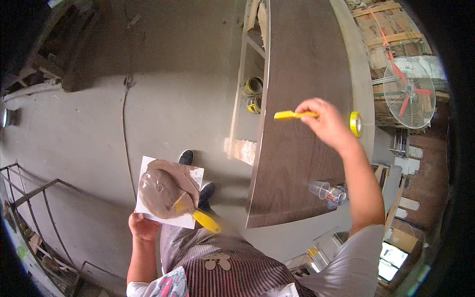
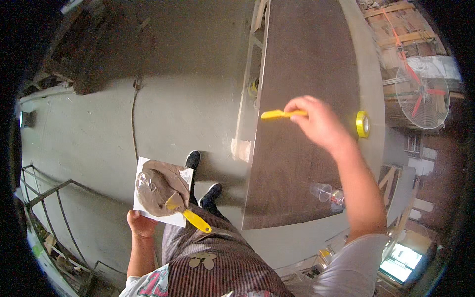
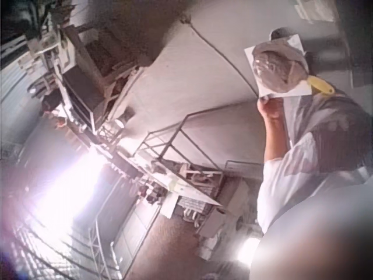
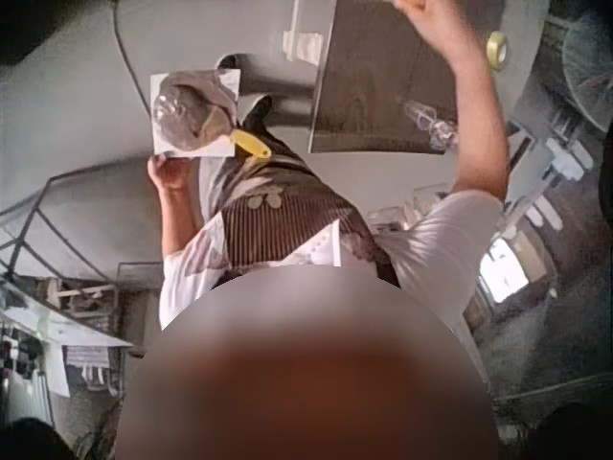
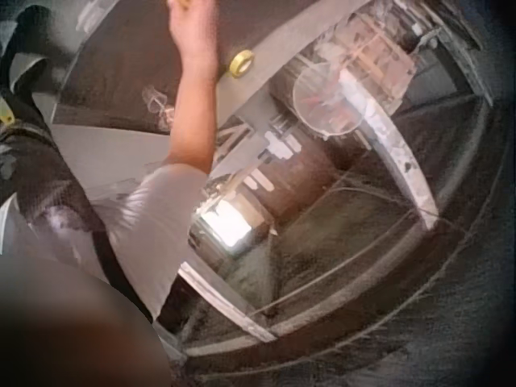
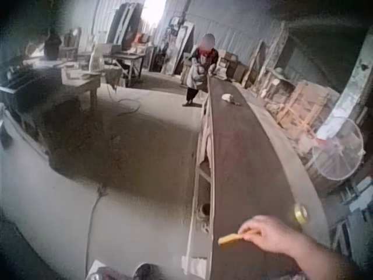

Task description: The person uses a caulking gun to dispense adhesive onto a small square board, then spreads it with a yellow plastic scraper. They repeatedly apply adhesive to the edge of a large wooden panel, smoothing it along the seam. The person reloads the caulking gun and continues the process.

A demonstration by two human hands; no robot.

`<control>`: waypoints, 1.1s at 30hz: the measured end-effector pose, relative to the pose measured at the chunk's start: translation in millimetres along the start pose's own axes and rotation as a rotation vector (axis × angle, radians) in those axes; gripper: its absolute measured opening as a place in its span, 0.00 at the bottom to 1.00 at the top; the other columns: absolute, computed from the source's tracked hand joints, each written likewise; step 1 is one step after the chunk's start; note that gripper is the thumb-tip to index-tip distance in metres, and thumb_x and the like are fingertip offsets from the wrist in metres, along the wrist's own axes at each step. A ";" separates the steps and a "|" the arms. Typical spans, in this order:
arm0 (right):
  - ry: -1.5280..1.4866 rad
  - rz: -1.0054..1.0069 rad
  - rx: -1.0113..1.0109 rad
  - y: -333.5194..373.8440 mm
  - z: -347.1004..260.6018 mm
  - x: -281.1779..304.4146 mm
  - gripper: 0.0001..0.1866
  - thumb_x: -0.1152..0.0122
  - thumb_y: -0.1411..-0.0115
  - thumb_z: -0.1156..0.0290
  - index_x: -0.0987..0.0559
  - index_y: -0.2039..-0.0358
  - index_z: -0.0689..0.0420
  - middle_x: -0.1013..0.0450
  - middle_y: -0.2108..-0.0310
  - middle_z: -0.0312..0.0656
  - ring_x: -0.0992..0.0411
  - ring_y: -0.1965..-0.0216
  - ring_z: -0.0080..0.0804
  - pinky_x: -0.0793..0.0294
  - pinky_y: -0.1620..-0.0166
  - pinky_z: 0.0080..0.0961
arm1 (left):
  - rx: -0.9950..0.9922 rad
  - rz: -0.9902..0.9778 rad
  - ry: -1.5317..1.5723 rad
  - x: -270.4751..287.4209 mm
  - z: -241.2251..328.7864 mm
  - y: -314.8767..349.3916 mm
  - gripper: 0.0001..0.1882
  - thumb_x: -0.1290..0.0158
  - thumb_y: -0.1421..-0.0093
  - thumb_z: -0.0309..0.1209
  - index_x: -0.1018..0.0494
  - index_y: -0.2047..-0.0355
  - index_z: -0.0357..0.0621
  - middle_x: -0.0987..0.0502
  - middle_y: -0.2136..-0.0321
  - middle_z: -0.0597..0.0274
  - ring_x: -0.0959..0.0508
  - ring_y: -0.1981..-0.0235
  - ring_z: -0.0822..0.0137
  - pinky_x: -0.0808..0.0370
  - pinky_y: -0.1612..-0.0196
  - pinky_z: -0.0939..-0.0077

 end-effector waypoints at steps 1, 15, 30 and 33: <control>0.034 -0.042 0.051 -16.1 -3.9 6.3 0.07 0.40 0.44 0.77 0.20 0.63 0.59 0.25 0.64 0.46 0.25 0.62 0.41 0.26 0.57 0.32 | 0.002 0.023 -0.007 0.2 -1.6 1.8 0.41 0.44 0.57 0.32 0.39 0.40 0.34 0.29 0.45 0.46 0.28 0.44 0.48 0.30 0.41 0.51; 0.485 -0.458 0.031 -97.6 5.1 -9.9 0.13 0.28 0.57 0.72 0.24 0.73 0.60 0.25 0.73 0.46 0.25 0.67 0.45 0.28 0.65 0.36 | -0.127 0.167 0.002 10.3 -4.0 11.7 0.46 0.46 0.61 0.30 0.43 0.37 0.32 0.33 0.43 0.42 0.31 0.42 0.45 0.33 0.39 0.49; 0.678 -0.381 0.115 -136.6 -3.2 -5.7 0.14 0.26 0.60 0.74 0.26 0.76 0.59 0.25 0.75 0.47 0.25 0.67 0.49 0.27 0.65 0.40 | -0.092 0.187 0.005 -0.7 -2.8 8.9 0.45 0.44 0.60 0.30 0.44 0.38 0.32 0.32 0.44 0.42 0.28 0.45 0.45 0.28 0.42 0.50; 0.732 -0.334 0.116 -148.4 -6.2 -0.1 0.14 0.27 0.59 0.73 0.27 0.76 0.59 0.25 0.74 0.47 0.25 0.66 0.48 0.27 0.64 0.40 | -0.084 0.187 0.015 3.5 -2.1 8.6 0.45 0.45 0.59 0.29 0.44 0.38 0.32 0.32 0.44 0.42 0.28 0.45 0.44 0.28 0.42 0.49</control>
Point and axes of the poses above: each hand's wrist, its own y-axis away from the middle knuckle, its own x-axis out of the back of the hand, z = x × y, the point moved 5 cm from there along -y, towards the middle knuckle
